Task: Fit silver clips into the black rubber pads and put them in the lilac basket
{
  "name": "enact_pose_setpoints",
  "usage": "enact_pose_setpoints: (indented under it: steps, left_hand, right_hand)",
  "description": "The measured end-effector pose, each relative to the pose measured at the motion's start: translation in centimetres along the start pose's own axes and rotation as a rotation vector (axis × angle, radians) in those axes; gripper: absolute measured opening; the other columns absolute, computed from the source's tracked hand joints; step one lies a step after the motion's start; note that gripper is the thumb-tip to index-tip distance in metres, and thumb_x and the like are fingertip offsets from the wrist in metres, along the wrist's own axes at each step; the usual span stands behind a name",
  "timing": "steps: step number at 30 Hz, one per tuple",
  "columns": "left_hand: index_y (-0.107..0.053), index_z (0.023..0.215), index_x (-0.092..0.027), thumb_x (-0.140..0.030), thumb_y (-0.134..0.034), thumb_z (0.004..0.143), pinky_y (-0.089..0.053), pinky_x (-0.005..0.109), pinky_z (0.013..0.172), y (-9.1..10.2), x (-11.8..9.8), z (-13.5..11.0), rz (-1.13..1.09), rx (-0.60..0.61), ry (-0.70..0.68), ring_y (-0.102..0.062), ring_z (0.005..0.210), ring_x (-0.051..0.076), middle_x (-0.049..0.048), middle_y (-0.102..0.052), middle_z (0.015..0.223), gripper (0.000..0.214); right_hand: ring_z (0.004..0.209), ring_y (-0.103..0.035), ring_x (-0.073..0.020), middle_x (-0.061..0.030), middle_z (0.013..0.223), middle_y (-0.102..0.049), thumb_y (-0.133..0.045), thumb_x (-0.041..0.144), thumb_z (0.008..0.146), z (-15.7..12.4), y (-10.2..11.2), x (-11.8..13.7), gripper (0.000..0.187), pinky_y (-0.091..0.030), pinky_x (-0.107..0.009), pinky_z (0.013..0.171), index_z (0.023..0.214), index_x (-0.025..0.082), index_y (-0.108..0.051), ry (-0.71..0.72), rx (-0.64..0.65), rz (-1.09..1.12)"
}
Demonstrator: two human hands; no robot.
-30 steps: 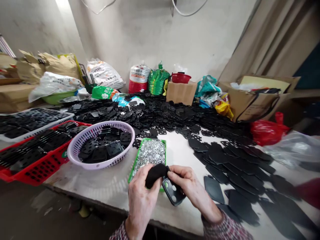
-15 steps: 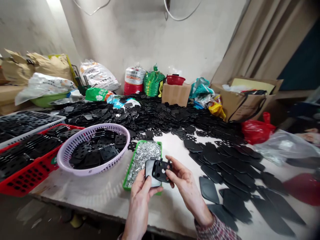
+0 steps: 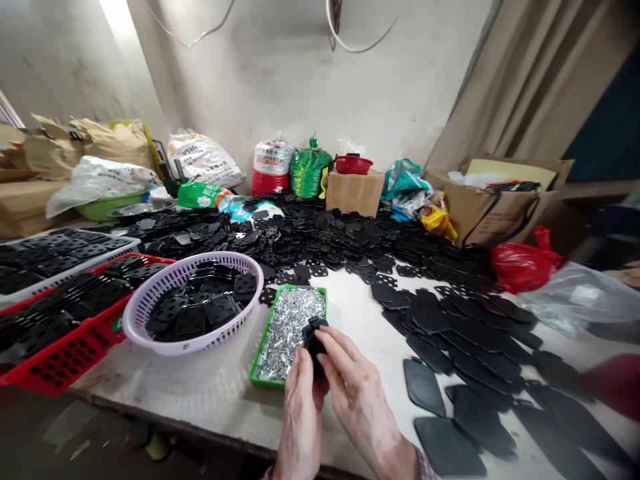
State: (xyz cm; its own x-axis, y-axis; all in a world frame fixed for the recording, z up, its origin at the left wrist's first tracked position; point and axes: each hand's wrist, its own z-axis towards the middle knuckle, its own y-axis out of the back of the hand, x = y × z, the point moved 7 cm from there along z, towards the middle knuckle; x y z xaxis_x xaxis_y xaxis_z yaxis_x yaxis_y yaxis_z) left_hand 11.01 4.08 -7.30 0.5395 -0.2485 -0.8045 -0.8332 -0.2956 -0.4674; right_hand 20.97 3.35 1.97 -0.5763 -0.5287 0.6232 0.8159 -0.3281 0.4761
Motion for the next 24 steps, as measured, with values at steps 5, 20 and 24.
enact_pose_setpoints:
  steps: [5,20,24]
  left_hand:
    - [-0.064,0.121,-0.021,-0.036,-0.075,0.079,-0.062,0.034,0.079,-1.6,-1.3,-0.1,-0.126,0.161,-0.032,-0.069,0.105,0.028,0.0124,-0.06,0.136,0.046]
    - [-0.073,0.105,-0.022,-0.048,-0.076,0.073,-0.054,0.024,0.045,-0.4,-3.3,-0.4,0.097,0.113,-0.185,-0.069,0.084,0.026,0.0092,-0.073,0.105,0.041]
    - [-0.075,0.097,-0.022,-0.049,-0.076,0.072,-0.052,0.026,0.043,-0.5,-3.2,-0.5,0.108,0.151,-0.136,-0.066,0.068,0.023,0.0088,-0.073,0.09,0.037]
  right_hand:
    - [0.111,-0.06,-0.0221,-0.0093,0.122,-0.062,-0.049,0.017,0.096,0.2,1.2,-1.4,0.03,-0.054,-0.031,0.095,0.12,0.02,-0.065,-0.164,-0.059,0.219]
    - [0.06,-0.05,-0.0133,-0.0027,0.085,-0.059,-0.067,0.03,0.078,0.0,0.6,-3.5,0.031,-0.046,-0.022,0.05,0.106,0.019,-0.075,-0.5,-0.018,0.495]
    - [0.054,-0.049,-0.0126,-0.0039,0.081,-0.062,-0.072,0.036,0.075,0.4,0.3,-3.8,0.034,-0.039,-0.021,0.042,0.102,0.016,-0.075,-0.566,0.063,0.569]
